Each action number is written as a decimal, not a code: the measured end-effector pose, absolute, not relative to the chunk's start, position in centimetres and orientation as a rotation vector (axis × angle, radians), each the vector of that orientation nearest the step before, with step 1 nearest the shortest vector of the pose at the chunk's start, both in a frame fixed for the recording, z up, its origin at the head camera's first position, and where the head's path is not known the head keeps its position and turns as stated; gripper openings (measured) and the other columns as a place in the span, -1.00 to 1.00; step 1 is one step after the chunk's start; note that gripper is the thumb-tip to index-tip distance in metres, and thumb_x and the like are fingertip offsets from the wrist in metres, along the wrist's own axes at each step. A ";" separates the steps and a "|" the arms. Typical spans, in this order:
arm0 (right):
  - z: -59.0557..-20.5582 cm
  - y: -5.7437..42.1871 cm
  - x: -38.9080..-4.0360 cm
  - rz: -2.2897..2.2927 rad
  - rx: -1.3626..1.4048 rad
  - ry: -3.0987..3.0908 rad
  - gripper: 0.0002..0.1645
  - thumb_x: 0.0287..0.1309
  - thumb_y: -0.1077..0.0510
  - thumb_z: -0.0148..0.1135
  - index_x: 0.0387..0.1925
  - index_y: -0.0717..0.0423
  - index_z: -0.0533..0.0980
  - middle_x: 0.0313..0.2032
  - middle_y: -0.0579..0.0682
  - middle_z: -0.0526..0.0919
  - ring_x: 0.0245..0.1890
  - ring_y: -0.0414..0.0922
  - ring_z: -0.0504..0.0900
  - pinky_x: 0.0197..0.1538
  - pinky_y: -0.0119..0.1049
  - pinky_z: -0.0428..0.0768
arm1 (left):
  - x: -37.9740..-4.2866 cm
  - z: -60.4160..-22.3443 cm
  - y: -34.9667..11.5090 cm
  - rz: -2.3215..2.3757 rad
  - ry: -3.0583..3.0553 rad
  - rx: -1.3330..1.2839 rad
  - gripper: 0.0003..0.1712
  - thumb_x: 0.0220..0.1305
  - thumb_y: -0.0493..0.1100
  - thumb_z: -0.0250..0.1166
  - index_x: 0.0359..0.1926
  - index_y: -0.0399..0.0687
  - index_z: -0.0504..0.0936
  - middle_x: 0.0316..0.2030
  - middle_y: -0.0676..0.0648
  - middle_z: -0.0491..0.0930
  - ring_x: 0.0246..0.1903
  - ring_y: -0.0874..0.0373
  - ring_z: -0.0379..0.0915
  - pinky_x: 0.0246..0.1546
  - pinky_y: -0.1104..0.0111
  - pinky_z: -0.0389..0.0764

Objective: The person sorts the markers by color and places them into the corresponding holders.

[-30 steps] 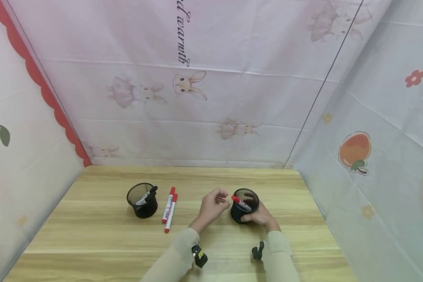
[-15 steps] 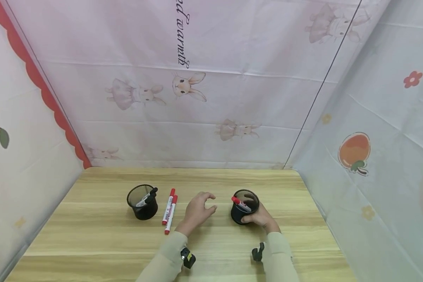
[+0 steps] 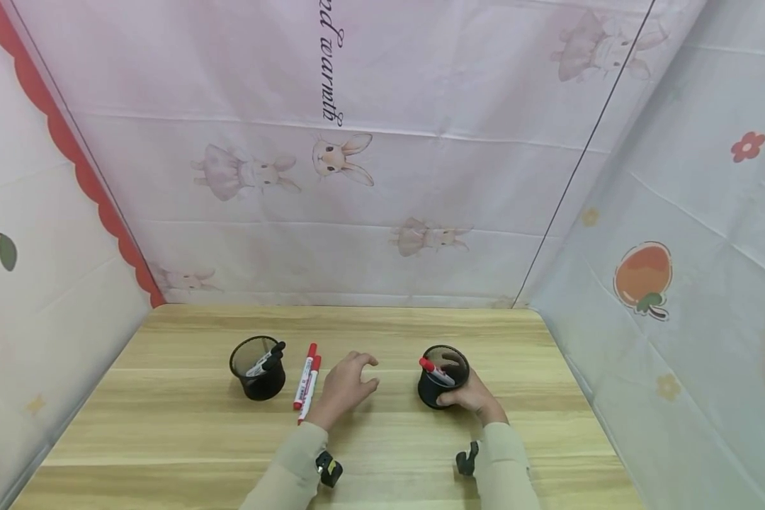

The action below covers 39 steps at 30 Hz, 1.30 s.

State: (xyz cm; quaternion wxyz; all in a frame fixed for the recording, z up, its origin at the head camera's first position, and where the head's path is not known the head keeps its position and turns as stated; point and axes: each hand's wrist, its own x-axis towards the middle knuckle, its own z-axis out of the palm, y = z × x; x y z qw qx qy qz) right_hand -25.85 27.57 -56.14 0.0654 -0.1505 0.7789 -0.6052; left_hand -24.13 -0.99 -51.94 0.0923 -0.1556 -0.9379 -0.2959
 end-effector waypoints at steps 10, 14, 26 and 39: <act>-56.0 27.5 -25.7 -1.823 -0.444 2.356 0.12 -0.49 0.46 0.47 0.24 0.27 0.14 0.06 0.37 0.43 0.06 0.14 0.40 0.15 -0.11 0.25 | -24.2 -52.2 -2.0 -0.831 -2.823 -0.484 -0.70 0.03 -0.11 0.39 -0.16 -0.01 0.62 -0.14 -0.07 0.54 -0.38 0.14 0.45 -0.39 0.30 0.50; -56.0 27.4 -25.6 -1.834 -0.430 2.348 0.12 -0.48 0.47 0.46 0.25 0.25 0.14 0.08 0.37 0.41 0.08 0.16 0.38 0.15 -0.08 0.24 | -24.2 -52.4 -2.4 -0.778 -2.830 -0.505 -0.68 0.02 -0.10 0.40 -0.15 0.00 0.63 -0.14 -0.07 0.54 -0.35 0.12 0.47 -0.40 0.30 0.50; -55.8 27.3 -25.4 -1.830 -0.408 2.351 0.15 -0.47 0.50 0.46 0.27 0.27 0.11 0.07 0.36 0.42 0.07 0.17 0.38 0.15 -0.02 0.23 | -23.9 -52.2 -3.4 -0.610 -2.863 -0.485 -0.67 -0.01 -0.10 0.40 -0.16 -0.04 0.63 -0.19 -0.09 0.54 -0.43 0.15 0.39 -0.45 0.31 0.45; -55.8 27.4 -25.3 -1.847 -0.439 2.334 0.13 -0.45 0.50 0.44 0.27 0.30 0.09 0.08 0.37 0.40 0.07 0.10 0.40 0.10 -0.14 0.32 | -24.5 -52.8 -5.2 -0.526 -2.878 -0.431 -0.67 -0.05 -0.13 0.38 -0.18 -0.08 0.64 -0.22 -0.13 0.53 -0.32 0.00 0.49 -0.36 0.12 0.49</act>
